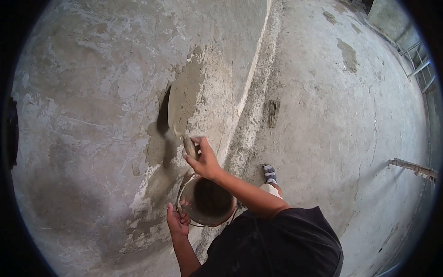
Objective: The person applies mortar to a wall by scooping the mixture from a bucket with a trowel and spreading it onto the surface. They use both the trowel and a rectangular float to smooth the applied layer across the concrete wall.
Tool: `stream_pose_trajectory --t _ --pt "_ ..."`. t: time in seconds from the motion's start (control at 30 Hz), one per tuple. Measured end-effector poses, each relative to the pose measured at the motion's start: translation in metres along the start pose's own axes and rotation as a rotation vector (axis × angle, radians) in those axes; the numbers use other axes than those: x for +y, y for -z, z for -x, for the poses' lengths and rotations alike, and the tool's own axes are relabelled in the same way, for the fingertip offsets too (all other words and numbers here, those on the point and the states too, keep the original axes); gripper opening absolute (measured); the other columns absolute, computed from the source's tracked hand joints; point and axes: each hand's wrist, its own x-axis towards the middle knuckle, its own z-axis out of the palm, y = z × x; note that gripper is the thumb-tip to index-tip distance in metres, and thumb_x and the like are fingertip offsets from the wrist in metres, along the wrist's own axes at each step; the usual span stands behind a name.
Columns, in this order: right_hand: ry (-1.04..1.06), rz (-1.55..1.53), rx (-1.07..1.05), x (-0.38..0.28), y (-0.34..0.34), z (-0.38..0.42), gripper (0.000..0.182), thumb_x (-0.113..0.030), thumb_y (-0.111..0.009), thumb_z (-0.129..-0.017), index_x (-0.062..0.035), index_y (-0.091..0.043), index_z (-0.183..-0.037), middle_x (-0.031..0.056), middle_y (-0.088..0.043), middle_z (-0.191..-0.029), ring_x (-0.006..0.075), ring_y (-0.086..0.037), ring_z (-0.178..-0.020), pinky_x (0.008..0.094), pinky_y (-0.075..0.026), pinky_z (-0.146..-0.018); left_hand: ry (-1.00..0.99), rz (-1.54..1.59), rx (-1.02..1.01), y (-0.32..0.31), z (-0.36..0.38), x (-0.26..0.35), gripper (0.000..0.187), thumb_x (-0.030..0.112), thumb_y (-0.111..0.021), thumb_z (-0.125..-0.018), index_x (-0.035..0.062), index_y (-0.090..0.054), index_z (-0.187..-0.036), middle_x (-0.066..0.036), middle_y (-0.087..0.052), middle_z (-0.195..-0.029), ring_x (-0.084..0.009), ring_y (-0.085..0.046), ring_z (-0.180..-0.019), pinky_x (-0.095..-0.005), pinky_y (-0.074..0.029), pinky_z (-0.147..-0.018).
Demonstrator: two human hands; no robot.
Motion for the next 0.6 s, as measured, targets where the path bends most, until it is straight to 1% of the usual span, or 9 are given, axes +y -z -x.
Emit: stream_pose_trajectory --t 0.07,0.1,0.17,0.2,0.3,0.37,0.5,0.57,0.6 --pt "-0.344 -0.582 -0.204 -0.009 0.022 0.028 0.058 -0.012 -0.073 -0.082 -0.0031 -0.039 -0.127 0.0116 -0.054 -0.108 0.0223 -0.056 -0.098 0.0345 -0.046 -0.083 -0.007 -0.001 -0.004 0.001 0.002 -0.002 0.06 0.056 -0.039 -0.097 0.0025 -0.057 -0.119 0.0 -0.045 -0.065 -0.0069 -0.026 -0.043 -0.022 -0.021 -0.04" --pt "-0.342 -0.583 -0.21 -0.012 0.035 0.035 0.058 -0.012 -0.073 -0.082 -0.0031 -0.039 -0.127 0.0116 -0.054 -0.108 0.0223 -0.056 -0.098 0.0345 -0.046 -0.083 -0.024 0.003 -0.018 -0.001 0.0 -0.002 0.06 0.056 -0.039 -0.097 0.0027 -0.057 -0.119 0.001 -0.041 -0.061 -0.0069 -0.025 -0.043 -0.0224 -0.02 -0.04" --pt "-0.341 -0.659 -0.346 -0.015 0.062 0.05 0.057 -0.01 -0.07 -0.084 -0.0036 -0.037 -0.129 0.008 -0.051 -0.109 0.0159 -0.05 -0.099 0.0323 -0.044 -0.084 -0.023 0.004 -0.01 0.001 0.001 -0.002 0.059 0.055 -0.039 -0.097 0.003 -0.057 -0.119 0.001 -0.041 -0.062 -0.0069 -0.025 -0.043 -0.0227 -0.02 -0.04" --pt "-0.348 -0.659 -0.353 -0.011 0.067 0.053 0.057 -0.01 -0.07 -0.084 -0.0036 -0.037 -0.129 0.008 -0.051 -0.109 0.0159 -0.05 -0.099 0.0323 -0.044 -0.084 -0.021 0.002 -0.01 0.002 0.002 -0.003 0.059 0.055 -0.039 -0.097 0.0033 -0.057 -0.119 0.001 -0.042 -0.062 -0.0068 -0.025 -0.043 -0.0229 -0.02 -0.041" --pt "-0.405 -0.566 -0.261 0.001 0.072 0.053 0.057 -0.008 -0.069 -0.083 -0.0021 -0.037 -0.129 0.0098 -0.05 -0.11 0.0178 -0.049 -0.1 0.0328 -0.042 -0.088 -0.001 -0.01 -0.002 0.001 0.003 -0.006 0.057 0.055 -0.039 -0.098 0.0041 -0.058 -0.117 0.002 -0.041 -0.062 -0.0068 -0.025 -0.043 -0.0229 -0.021 -0.041" --pt "-0.304 -0.093 -0.065 0.011 0.062 0.037 0.059 -0.008 -0.069 -0.081 -0.0014 -0.036 -0.13 0.0113 -0.048 -0.11 0.0205 -0.049 -0.099 0.0339 -0.041 -0.09 -0.011 -0.011 0.008 0.0 0.004 -0.009 0.056 0.055 -0.039 -0.098 0.0044 -0.058 -0.115 0.002 -0.042 -0.063 -0.0067 -0.025 -0.043 -0.0228 -0.021 -0.041" --pt "-0.152 -0.104 0.108 0.026 0.018 -0.003 0.061 -0.009 -0.069 -0.08 0.0023 -0.037 -0.13 0.0165 -0.045 -0.113 0.0262 -0.048 -0.106 0.0368 -0.039 -0.096 -0.004 0.018 0.027 0.003 0.007 -0.01 0.053 0.054 -0.041 -0.098 0.0053 -0.058 -0.112 0.001 -0.044 -0.066 -0.0066 -0.026 -0.044 -0.0224 -0.021 -0.041" --pt "-0.051 -0.096 0.123 0.034 -0.009 -0.021 0.059 -0.007 -0.068 -0.079 0.0044 -0.038 -0.129 0.0188 -0.045 -0.115 0.03 -0.048 -0.11 0.0369 -0.038 -0.098 -0.019 0.022 0.03 0.006 0.007 -0.01 0.053 0.054 -0.041 -0.097 0.0057 -0.058 -0.111 0.001 -0.045 -0.067 -0.0067 -0.026 -0.045 -0.0223 -0.021 -0.041" --pt "-0.068 -0.12 0.106 0.03 -0.02 -0.027 0.057 -0.006 -0.068 -0.078 0.0061 -0.037 -0.125 0.0212 -0.045 -0.115 0.0336 -0.048 -0.112 0.038 -0.038 -0.1 -0.03 0.031 0.035 0.01 0.008 -0.011 0.052 0.054 -0.041 -0.097 0.006 -0.058 -0.111 0.001 -0.045 -0.067 -0.0067 -0.026 -0.045 -0.0222 -0.021 -0.041"
